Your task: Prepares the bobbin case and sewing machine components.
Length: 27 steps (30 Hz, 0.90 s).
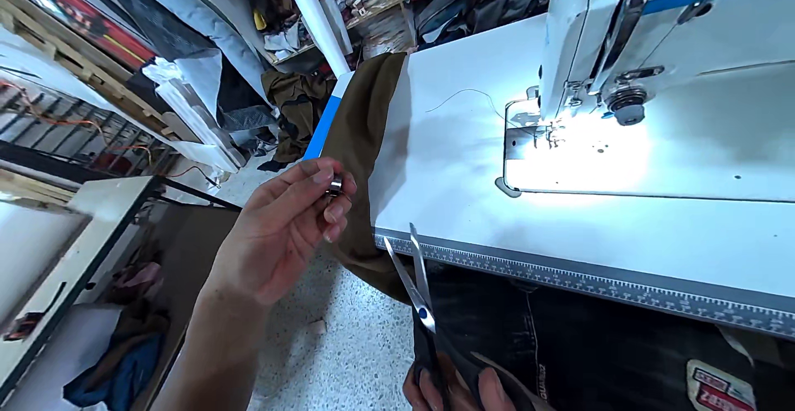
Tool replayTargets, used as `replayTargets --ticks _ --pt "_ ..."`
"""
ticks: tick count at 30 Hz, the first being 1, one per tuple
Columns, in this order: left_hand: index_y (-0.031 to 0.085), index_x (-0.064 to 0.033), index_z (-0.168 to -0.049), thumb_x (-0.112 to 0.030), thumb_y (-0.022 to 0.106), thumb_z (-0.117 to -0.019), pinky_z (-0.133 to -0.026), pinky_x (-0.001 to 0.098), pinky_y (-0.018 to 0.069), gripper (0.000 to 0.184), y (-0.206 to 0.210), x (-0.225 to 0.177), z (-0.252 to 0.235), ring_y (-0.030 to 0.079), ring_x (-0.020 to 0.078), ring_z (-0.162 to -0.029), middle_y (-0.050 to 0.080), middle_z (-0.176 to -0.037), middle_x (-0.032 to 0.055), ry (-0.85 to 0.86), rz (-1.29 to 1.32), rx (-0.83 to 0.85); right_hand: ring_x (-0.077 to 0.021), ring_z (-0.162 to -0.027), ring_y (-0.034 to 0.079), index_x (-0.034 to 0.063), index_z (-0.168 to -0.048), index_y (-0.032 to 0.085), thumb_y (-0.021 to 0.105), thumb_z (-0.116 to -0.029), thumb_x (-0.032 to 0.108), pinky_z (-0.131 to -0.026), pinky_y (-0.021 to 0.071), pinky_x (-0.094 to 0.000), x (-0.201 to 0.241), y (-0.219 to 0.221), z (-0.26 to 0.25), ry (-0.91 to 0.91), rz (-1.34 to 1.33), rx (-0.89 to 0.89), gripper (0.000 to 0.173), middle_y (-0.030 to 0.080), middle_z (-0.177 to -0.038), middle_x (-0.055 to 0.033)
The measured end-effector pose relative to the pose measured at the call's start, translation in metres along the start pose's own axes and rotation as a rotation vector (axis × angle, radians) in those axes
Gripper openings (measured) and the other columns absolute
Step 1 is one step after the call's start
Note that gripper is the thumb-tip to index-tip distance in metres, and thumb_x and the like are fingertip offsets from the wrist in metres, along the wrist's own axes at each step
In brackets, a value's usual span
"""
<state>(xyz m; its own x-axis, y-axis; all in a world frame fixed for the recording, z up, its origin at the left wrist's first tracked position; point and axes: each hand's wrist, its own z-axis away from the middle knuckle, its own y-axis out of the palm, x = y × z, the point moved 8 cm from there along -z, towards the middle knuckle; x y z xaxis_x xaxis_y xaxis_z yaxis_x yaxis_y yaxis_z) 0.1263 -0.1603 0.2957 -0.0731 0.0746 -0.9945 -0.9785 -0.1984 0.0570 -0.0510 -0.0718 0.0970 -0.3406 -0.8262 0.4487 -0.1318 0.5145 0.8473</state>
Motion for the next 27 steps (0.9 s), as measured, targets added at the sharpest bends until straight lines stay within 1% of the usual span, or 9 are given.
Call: replayTargets --ticks 3,7,10,12,15,18,21,24,27 --pt "0.067 -0.0077 -0.118 -0.019 0.050 -0.1077 -0.064 0.0184 0.0572 0.023 0.005 -0.001 0.000 0.064 0.0077 -0.074 0.067 -0.105 0.0090 -0.001 -0.019 0.007 -0.0192 -0.096 0.064 0.0107 -0.110 0.061 0.055 -0.0919 0.073 -0.081 0.0556 -0.0346 -0.001 0.009 -0.013 0.030 -0.064 0.034 0.065 0.063 -0.108 -0.0075" --pt "0.067 -0.0074 -0.119 -0.019 0.051 -0.1074 -0.064 0.0196 0.0582 0.023 0.006 -0.003 0.002 0.066 0.0088 -0.075 0.067 -0.107 0.0103 0.014 -0.035 0.012 -0.0209 -0.097 0.064 0.0101 -0.110 0.061 0.054 -0.0931 0.073 -0.083 0.0568 -0.0362 -0.002 0.017 -0.022 0.041 -0.123 0.047 0.065 0.062 -0.110 -0.0087" --pt "0.067 -0.0073 -0.119 -0.018 0.052 -0.1068 -0.066 0.0204 0.0588 0.022 0.002 -0.007 0.001 0.066 0.0093 -0.076 0.067 -0.108 0.0105 0.046 -0.077 -0.041 -0.0213 -0.097 0.064 0.0096 -0.115 0.061 0.054 -0.0901 0.077 -0.082 0.0565 -0.0366 -0.002 0.018 -0.017 0.019 -0.132 0.033 0.072 0.062 -0.111 -0.0086" --pt "0.067 -0.0071 -0.118 -0.017 0.052 -0.1070 -0.067 0.0210 0.0589 0.021 -0.002 -0.009 0.000 0.066 0.0099 -0.078 0.067 -0.109 0.0105 0.075 -0.104 -0.068 -0.0209 -0.098 0.064 0.0096 -0.117 0.062 0.055 -0.0877 0.079 -0.082 0.0563 -0.0361 -0.002 0.015 -0.012 -0.030 -0.137 0.020 0.076 0.062 -0.112 -0.0081" --pt "0.067 -0.0068 -0.117 -0.016 0.051 -0.1070 -0.068 0.0218 0.0588 0.021 -0.005 -0.011 -0.003 0.066 0.0105 -0.077 0.067 -0.108 0.0100 0.103 -0.123 -0.111 -0.0206 -0.100 0.063 0.0126 -0.119 0.063 0.057 -0.0861 0.079 -0.082 0.0557 -0.0361 0.003 0.010 -0.003 -0.100 -0.158 0.008 0.074 0.062 -0.113 -0.0063" --pt "0.067 -0.0065 -0.116 -0.016 0.051 -0.1072 -0.068 0.0213 0.0588 0.021 -0.003 -0.011 -0.005 0.066 0.0101 -0.077 0.066 -0.108 0.0103 0.113 -0.128 -0.109 -0.0204 -0.100 0.063 0.0137 -0.120 0.063 0.056 -0.0861 0.079 -0.083 0.0550 -0.0364 0.005 0.008 0.002 -0.124 -0.154 0.023 0.074 0.063 -0.113 -0.0057" --pt "0.067 -0.0070 -0.116 -0.016 0.051 -0.1074 -0.069 0.0214 0.0587 0.021 0.001 -0.011 -0.008 0.066 0.0103 -0.079 0.066 -0.109 0.0097 0.114 -0.126 -0.098 -0.0193 -0.096 0.063 0.0120 -0.118 0.062 0.058 -0.0865 0.078 -0.081 0.0549 -0.0353 0.005 0.010 0.002 -0.125 -0.134 0.026 0.073 0.062 -0.110 -0.0055" --pt "0.067 -0.0072 -0.118 -0.017 0.050 -0.1078 -0.069 0.0204 0.0587 0.022 0.004 -0.009 -0.009 0.066 0.0097 -0.079 0.066 -0.109 0.0091 0.085 -0.100 -0.091 -0.0191 -0.092 0.063 0.0108 -0.114 0.062 0.057 -0.0875 0.077 -0.080 0.0551 -0.0355 0.002 0.011 -0.002 -0.100 -0.124 0.023 0.072 0.062 -0.106 -0.0057" --pt "0.067 -0.0076 -0.117 -0.018 0.050 -0.1076 -0.067 0.0202 0.0585 0.022 0.009 -0.010 -0.007 0.066 0.0092 -0.078 0.066 -0.108 0.0090 0.075 -0.110 -0.076 -0.0198 -0.095 0.064 0.0117 -0.114 0.062 0.057 -0.0892 0.076 -0.082 0.0554 -0.0355 -0.004 0.008 -0.011 -0.061 -0.170 0.046 0.069 0.062 -0.109 -0.0068"
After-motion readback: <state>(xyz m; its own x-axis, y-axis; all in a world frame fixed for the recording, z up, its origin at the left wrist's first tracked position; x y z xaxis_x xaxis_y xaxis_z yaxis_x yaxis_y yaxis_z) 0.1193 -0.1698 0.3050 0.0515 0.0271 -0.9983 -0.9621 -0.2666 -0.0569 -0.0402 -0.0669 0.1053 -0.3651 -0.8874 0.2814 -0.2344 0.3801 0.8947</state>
